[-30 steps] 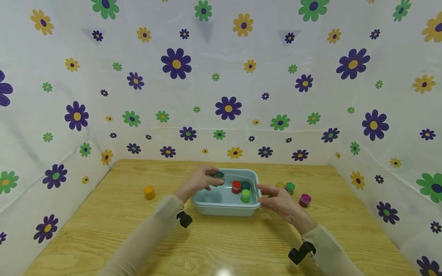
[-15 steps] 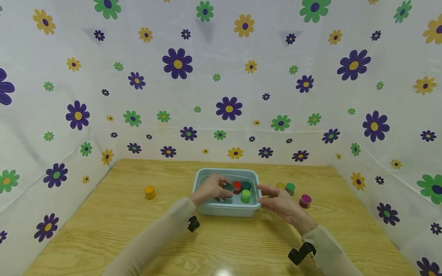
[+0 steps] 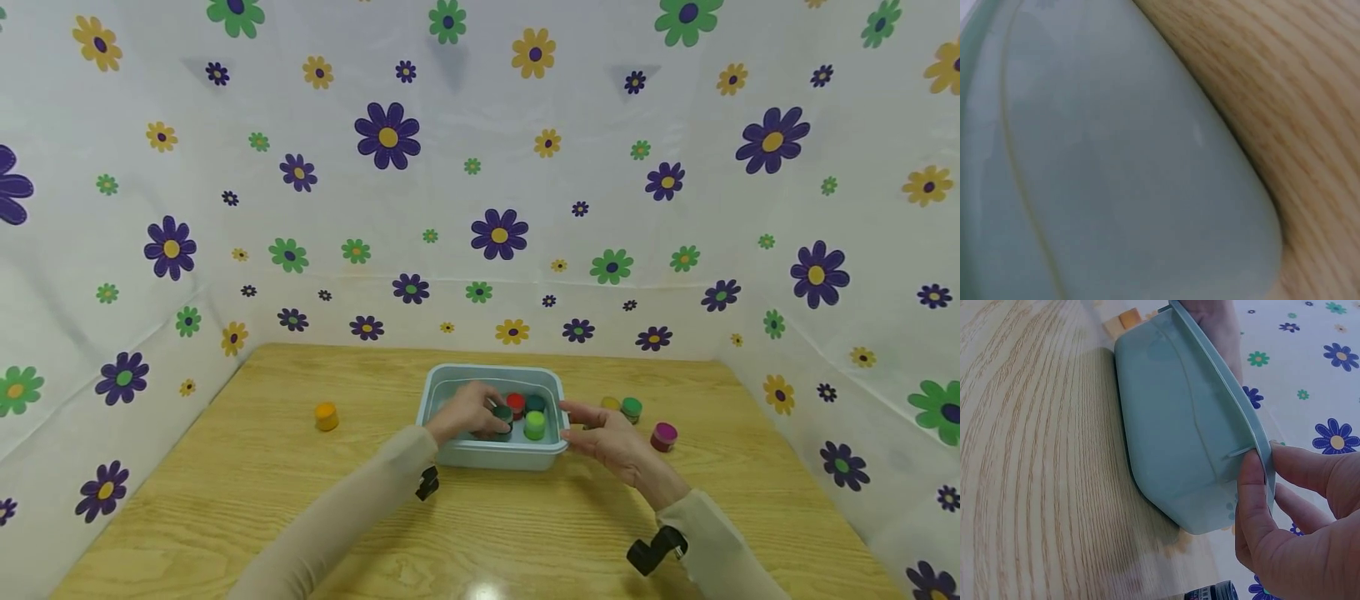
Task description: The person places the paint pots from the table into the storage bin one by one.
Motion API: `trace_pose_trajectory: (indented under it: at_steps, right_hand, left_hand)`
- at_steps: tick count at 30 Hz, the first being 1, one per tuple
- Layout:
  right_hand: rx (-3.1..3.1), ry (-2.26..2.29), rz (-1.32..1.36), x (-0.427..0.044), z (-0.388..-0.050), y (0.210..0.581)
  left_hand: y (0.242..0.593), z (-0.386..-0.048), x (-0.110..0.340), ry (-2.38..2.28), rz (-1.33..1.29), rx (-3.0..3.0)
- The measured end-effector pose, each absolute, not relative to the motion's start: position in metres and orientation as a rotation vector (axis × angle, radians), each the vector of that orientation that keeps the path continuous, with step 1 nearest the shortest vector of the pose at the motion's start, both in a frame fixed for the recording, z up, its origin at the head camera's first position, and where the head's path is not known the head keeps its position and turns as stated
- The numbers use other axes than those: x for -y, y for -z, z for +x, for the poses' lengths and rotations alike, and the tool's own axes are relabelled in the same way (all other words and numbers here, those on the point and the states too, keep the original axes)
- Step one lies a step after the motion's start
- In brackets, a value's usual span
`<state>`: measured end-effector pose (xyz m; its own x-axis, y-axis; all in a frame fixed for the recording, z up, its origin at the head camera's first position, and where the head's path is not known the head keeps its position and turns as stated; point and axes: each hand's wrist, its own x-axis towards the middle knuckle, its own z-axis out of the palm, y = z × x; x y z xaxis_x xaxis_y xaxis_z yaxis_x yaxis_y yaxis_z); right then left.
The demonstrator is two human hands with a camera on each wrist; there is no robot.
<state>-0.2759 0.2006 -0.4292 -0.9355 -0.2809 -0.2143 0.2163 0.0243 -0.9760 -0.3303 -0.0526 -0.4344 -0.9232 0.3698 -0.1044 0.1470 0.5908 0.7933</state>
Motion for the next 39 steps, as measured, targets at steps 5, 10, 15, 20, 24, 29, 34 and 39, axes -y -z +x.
trace_pose_trajectory:
  at_steps: [5,10,15,20,24,29,34,39]
  right_hand:
    - [-1.955,1.977,-0.070,-0.2003,-0.2760,0.4294]
    - [-1.951,1.983,-0.072,-0.2022,-0.2761,0.4293]
    - [-1.950,1.985,-0.078,-0.2027,-0.2762,0.4302]
    - [-1.955,1.981,-0.080,-0.2022,-0.2759,0.4304]
    - [-1.954,1.979,-0.078,-0.2019,-0.2754,0.4288]
    - [-1.952,1.974,-0.079,-0.2020,-0.2752,0.4273]
    - [-1.950,1.972,-0.094,-0.2026,-0.2758,0.4280]
    - [-1.947,1.972,-0.093,-0.2017,-0.2753,0.4287]
  left_hand:
    - [0.4353,-0.3311,0.0501,-1.161,0.436,-2.642]
    - [0.4373,-0.3311,0.0483,-1.070,0.478,-2.719]
    - [0.4373,-0.3306,0.0452,-1.045,0.462,-2.733]
    - [0.4378,-0.3313,0.0441,-1.083,0.453,-2.689]
    - [0.4379,-0.3317,0.0448,-1.112,0.462,-2.655]
    - [0.4389,-0.3341,0.0459,-1.104,0.497,-2.651]
    - [0.4382,-0.3354,0.0462,-1.156,0.523,-2.621]
    - [0.4393,-0.3353,0.0462,-1.194,0.521,-2.607]
